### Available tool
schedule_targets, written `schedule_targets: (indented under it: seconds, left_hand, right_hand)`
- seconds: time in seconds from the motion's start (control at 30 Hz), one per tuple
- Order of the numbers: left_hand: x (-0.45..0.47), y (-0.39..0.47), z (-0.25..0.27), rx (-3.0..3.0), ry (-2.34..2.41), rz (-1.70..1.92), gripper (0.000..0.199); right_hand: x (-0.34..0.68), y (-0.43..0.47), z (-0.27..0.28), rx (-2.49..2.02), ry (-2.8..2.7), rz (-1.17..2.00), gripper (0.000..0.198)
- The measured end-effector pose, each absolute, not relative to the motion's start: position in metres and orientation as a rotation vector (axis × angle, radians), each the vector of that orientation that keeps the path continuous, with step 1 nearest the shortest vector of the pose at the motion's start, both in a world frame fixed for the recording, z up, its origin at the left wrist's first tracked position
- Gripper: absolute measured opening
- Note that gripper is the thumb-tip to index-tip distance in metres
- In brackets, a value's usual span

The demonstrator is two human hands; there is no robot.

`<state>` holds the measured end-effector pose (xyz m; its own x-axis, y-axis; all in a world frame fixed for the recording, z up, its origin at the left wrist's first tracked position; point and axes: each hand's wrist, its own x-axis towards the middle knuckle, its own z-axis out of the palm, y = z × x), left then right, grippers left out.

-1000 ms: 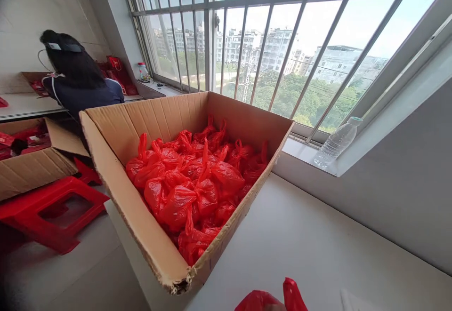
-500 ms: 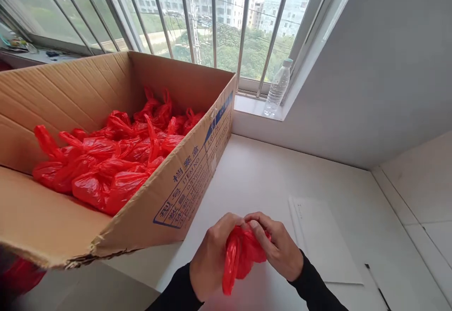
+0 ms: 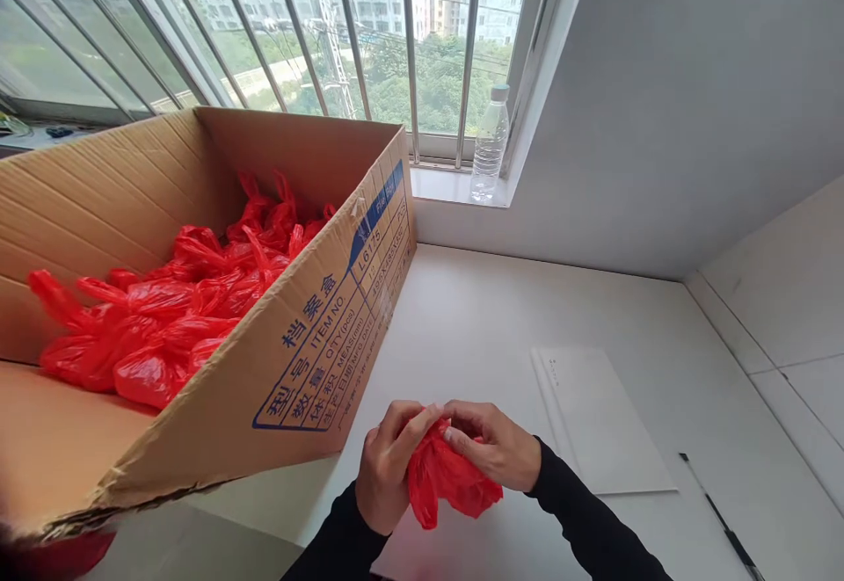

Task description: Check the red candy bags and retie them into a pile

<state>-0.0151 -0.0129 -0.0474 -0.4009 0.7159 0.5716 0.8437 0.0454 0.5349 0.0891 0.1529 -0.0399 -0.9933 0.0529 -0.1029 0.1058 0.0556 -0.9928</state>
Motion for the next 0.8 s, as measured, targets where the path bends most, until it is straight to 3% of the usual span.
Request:
schedule_targets:
  seconds: [0.27, 0.43, 0.7, 0.8]
  left_hand:
    - [-0.014, -0.012, -0.045, -1.702, -2.188, -1.297, 0.051]
    - [-0.009, -0.017, -0.035, -1.953, -2.061, -1.285, 0.045]
    - [-0.005, -0.023, -0.039, -1.836, -2.128, -1.296, 0.04]
    - [-0.005, -0.025, -0.038, -1.816, -2.121, -1.273, 0.039]
  right_hand:
    - [0.091, 0.155, -0.042, 0.367, 2.291, -2.406, 0.024]
    - [0.092, 0.158, -0.045, 0.54, 2.244, -2.539, 0.026]
    - [0.104, 0.151, -0.039, 0.417, 2.164, -2.317, 0.039]
    - [0.105, 0.15, -0.036, 0.446, 2.199, -2.297, 0.036]
